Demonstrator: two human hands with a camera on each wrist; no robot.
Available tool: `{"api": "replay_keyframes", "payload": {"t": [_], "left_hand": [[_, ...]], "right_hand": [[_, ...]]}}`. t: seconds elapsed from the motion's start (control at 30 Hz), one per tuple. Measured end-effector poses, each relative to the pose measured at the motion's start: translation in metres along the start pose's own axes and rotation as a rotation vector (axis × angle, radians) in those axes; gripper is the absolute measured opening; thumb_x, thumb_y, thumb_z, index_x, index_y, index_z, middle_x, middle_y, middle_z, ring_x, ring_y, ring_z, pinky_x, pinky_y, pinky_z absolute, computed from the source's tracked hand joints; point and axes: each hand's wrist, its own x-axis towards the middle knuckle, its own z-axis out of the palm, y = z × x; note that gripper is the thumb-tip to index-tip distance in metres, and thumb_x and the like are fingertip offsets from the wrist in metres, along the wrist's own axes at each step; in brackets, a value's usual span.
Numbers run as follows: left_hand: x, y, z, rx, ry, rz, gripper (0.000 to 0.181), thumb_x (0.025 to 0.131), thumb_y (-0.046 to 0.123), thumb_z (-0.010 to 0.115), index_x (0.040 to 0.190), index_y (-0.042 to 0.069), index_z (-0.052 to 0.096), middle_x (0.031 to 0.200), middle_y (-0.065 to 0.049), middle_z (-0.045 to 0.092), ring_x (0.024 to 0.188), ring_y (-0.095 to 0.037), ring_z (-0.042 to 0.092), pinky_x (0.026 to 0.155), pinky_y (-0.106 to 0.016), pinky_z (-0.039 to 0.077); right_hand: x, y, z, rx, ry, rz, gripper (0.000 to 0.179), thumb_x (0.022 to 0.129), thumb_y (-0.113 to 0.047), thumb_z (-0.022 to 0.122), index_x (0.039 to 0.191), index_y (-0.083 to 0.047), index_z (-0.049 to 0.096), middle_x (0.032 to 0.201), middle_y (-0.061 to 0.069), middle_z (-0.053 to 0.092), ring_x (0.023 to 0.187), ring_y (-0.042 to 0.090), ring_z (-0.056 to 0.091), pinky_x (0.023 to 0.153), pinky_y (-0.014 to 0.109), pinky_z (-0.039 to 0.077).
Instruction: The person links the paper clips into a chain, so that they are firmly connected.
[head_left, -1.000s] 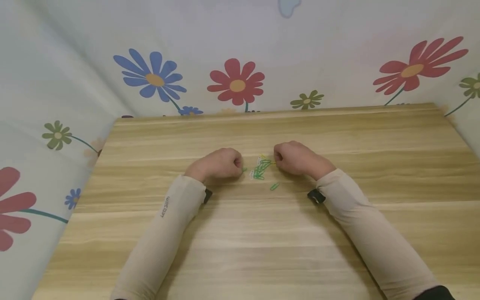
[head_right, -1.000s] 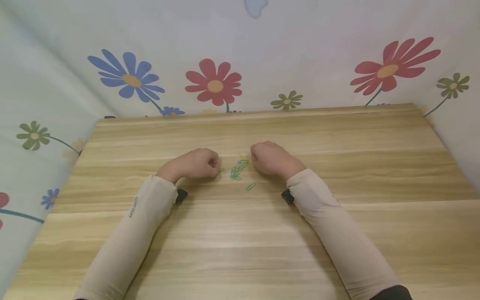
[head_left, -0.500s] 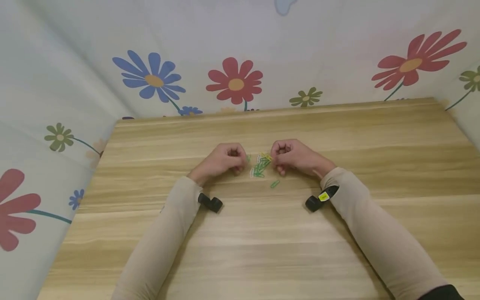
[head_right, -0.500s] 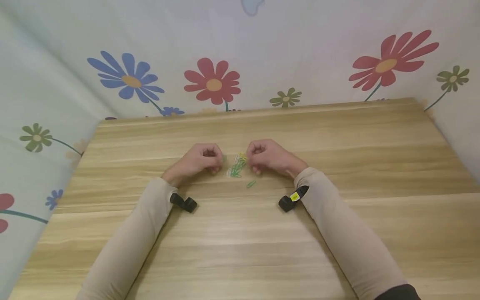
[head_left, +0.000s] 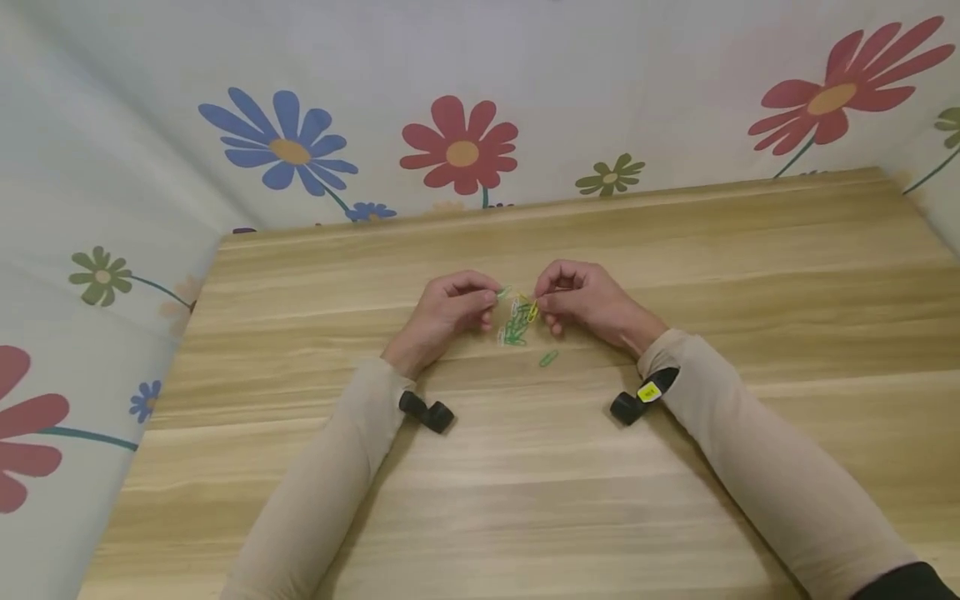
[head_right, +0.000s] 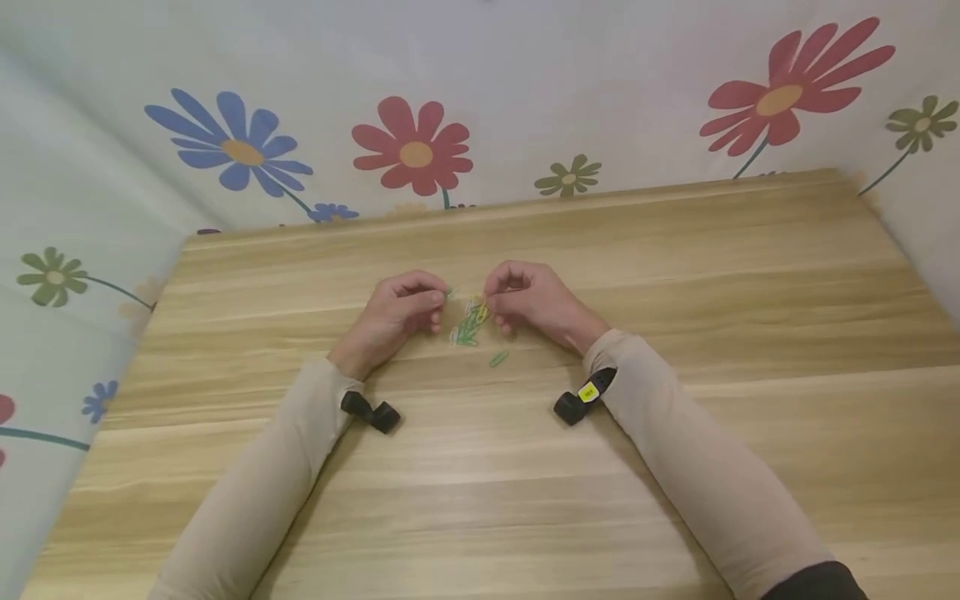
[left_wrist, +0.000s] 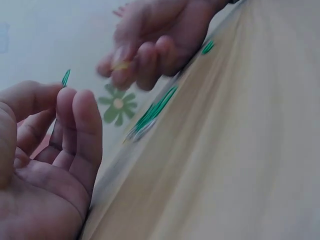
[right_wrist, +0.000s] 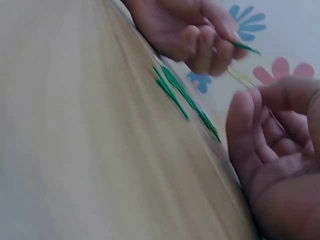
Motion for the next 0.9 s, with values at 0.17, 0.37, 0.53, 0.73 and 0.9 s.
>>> {"api": "replay_keyframes", "payload": {"t": [0.17, 0.37, 0.53, 0.73, 0.9], "left_hand": [[0.001, -0.002, 0.011, 0.019, -0.021, -0.004, 0.010, 0.097, -0.001, 0.061, 0.104, -0.006, 0.068, 0.088, -0.010, 0.063, 0.062, -0.015, 0.054, 0.058, -0.023, 0.051], [0.002, 0.000, 0.012, 0.123, -0.027, -0.043, 0.016, 0.097, 0.000, 0.063, 0.110, -0.009, 0.064, 0.084, -0.009, 0.063, 0.060, -0.013, 0.052, 0.055, -0.022, 0.049], [0.003, 0.001, 0.013, 0.165, -0.027, -0.070, 0.015, 0.097, 0.002, 0.063, 0.109, -0.007, 0.064, 0.085, -0.010, 0.063, 0.061, -0.013, 0.052, 0.056, -0.022, 0.049], [0.002, 0.000, 0.014, 0.183, -0.018, -0.083, 0.013, 0.097, 0.001, 0.062, 0.109, -0.006, 0.064, 0.083, -0.010, 0.061, 0.061, -0.014, 0.053, 0.056, -0.023, 0.050], [0.004, 0.002, 0.012, 0.212, -0.045, -0.081, 0.018, 0.097, 0.002, 0.062, 0.112, -0.007, 0.063, 0.079, -0.009, 0.058, 0.062, -0.015, 0.053, 0.057, -0.024, 0.051]], "right_hand": [[0.000, 0.005, 0.010, -0.048, 0.042, -0.108, 0.010, 0.092, 0.009, 0.063, 0.096, 0.003, 0.057, 0.081, 0.012, 0.062, 0.059, 0.015, 0.058, 0.054, 0.027, 0.054], [-0.001, 0.007, 0.015, -0.080, 0.086, -0.157, 0.010, 0.092, 0.008, 0.064, 0.097, 0.003, 0.057, 0.085, 0.009, 0.063, 0.060, 0.015, 0.057, 0.053, 0.026, 0.054], [-0.002, 0.008, 0.013, -0.060, 0.100, -0.168, 0.010, 0.092, 0.009, 0.065, 0.097, 0.004, 0.058, 0.087, 0.009, 0.064, 0.060, 0.015, 0.057, 0.053, 0.026, 0.054], [-0.002, 0.008, 0.014, -0.024, 0.113, -0.170, 0.010, 0.091, 0.009, 0.065, 0.096, 0.002, 0.059, 0.086, 0.008, 0.064, 0.060, 0.015, 0.057, 0.052, 0.026, 0.054], [-0.001, 0.006, 0.016, 0.030, 0.166, -0.183, 0.014, 0.090, 0.013, 0.063, 0.093, 0.000, 0.061, 0.084, 0.007, 0.064, 0.060, 0.014, 0.056, 0.052, 0.025, 0.053]]}}
